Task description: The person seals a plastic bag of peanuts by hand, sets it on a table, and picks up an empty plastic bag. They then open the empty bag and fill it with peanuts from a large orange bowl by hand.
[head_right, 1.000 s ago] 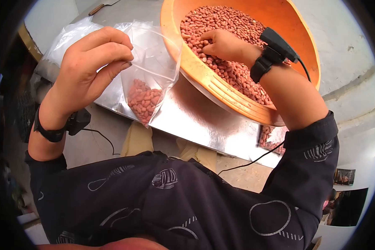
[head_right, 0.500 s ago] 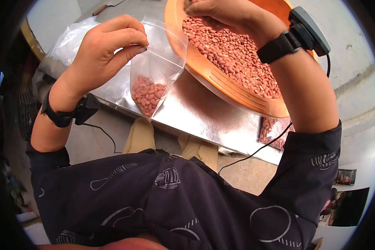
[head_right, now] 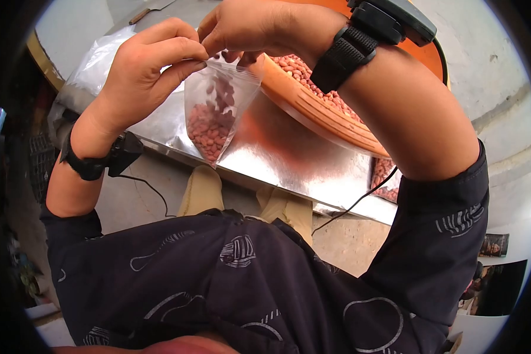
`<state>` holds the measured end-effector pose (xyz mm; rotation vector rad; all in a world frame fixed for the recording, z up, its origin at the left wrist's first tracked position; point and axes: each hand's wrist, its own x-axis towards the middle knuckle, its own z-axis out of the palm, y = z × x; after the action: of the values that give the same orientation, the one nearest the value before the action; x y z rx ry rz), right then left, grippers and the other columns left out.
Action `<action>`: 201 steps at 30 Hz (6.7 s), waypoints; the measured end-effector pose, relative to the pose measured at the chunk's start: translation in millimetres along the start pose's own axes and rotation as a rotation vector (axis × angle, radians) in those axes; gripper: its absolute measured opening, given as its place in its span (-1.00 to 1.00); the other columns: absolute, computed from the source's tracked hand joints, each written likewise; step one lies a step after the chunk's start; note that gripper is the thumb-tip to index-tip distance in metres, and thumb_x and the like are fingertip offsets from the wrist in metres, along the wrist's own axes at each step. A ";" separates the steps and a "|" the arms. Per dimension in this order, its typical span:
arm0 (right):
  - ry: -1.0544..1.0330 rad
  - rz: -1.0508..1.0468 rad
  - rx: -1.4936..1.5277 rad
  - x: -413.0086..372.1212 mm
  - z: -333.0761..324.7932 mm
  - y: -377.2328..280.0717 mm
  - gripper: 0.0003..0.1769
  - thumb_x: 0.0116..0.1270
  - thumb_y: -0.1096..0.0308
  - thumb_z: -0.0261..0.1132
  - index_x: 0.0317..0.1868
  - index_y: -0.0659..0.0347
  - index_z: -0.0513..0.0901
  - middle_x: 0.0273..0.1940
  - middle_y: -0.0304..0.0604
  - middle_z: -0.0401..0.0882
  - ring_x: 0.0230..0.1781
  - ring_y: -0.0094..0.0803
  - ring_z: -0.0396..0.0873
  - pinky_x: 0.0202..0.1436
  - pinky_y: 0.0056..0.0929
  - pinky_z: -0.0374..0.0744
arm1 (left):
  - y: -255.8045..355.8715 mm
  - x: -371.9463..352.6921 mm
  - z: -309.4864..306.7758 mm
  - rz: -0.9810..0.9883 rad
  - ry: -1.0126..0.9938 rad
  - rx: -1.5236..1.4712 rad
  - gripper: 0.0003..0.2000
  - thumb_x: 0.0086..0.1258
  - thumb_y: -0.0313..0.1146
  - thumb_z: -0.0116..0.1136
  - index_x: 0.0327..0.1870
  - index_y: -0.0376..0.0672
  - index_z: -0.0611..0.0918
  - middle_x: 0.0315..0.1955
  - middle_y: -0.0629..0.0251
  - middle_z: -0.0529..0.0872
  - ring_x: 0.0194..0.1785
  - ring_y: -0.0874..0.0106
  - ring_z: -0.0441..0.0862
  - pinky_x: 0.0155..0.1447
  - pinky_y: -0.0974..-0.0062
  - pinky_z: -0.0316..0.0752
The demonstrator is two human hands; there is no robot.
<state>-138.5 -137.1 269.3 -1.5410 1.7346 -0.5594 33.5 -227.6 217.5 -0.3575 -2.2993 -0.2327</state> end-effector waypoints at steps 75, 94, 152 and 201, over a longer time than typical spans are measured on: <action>0.040 0.721 -0.162 -67.1 -75.0 151.2 -0.13 0.19 0.09 0.47 0.41 0.20 0.26 0.15 0.14 0.50 -0.28 -0.14 0.69 -0.30 -0.22 0.74 | -4.6 -9.2 -3.5 0.024 0.028 -0.010 -0.86 0.17 -0.63 0.31 -0.27 -0.26 0.66 -0.36 0.28 0.61 -0.37 0.40 0.56 -0.32 0.54 0.44; 0.398 0.195 0.098 17.6 -67.0 151.1 -0.92 0.32 0.41 0.30 -0.35 0.10 0.58 -0.56 -0.47 0.39 -0.61 -0.73 0.35 -0.61 -0.68 0.28 | -4.1 -5.4 -0.2 0.027 0.030 -0.023 -0.86 0.17 -0.64 0.31 -0.27 -0.27 0.65 -0.36 0.27 0.60 -0.37 0.39 0.55 -0.32 0.53 0.44; 0.355 0.335 0.365 -2.7 -49.1 180.0 -0.82 0.35 0.48 0.25 -0.06 0.10 0.55 -0.37 -0.37 0.61 -0.55 -0.62 0.53 -0.54 -0.63 0.52 | -9.9 -0.8 -0.7 -0.032 -0.030 -0.076 -0.85 0.19 -0.66 0.29 -0.24 -0.28 0.65 -0.38 0.25 0.60 -0.37 0.41 0.57 -0.31 0.53 0.45; 0.084 0.832 -0.026 -90.3 -77.0 182.7 0.06 0.14 0.20 0.54 0.49 0.22 0.05 0.07 0.13 0.54 -0.32 -0.16 0.69 -0.29 -0.19 0.73 | -4.3 -13.0 -5.7 0.026 0.031 -0.027 -0.86 0.16 -0.64 0.32 -0.27 -0.28 0.65 -0.39 0.26 0.59 -0.38 0.40 0.55 -0.34 0.54 0.43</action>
<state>-315.2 -27.1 204.8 -0.6900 2.2306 -0.1682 44.4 -235.6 211.6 -0.3942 -2.2615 -0.2549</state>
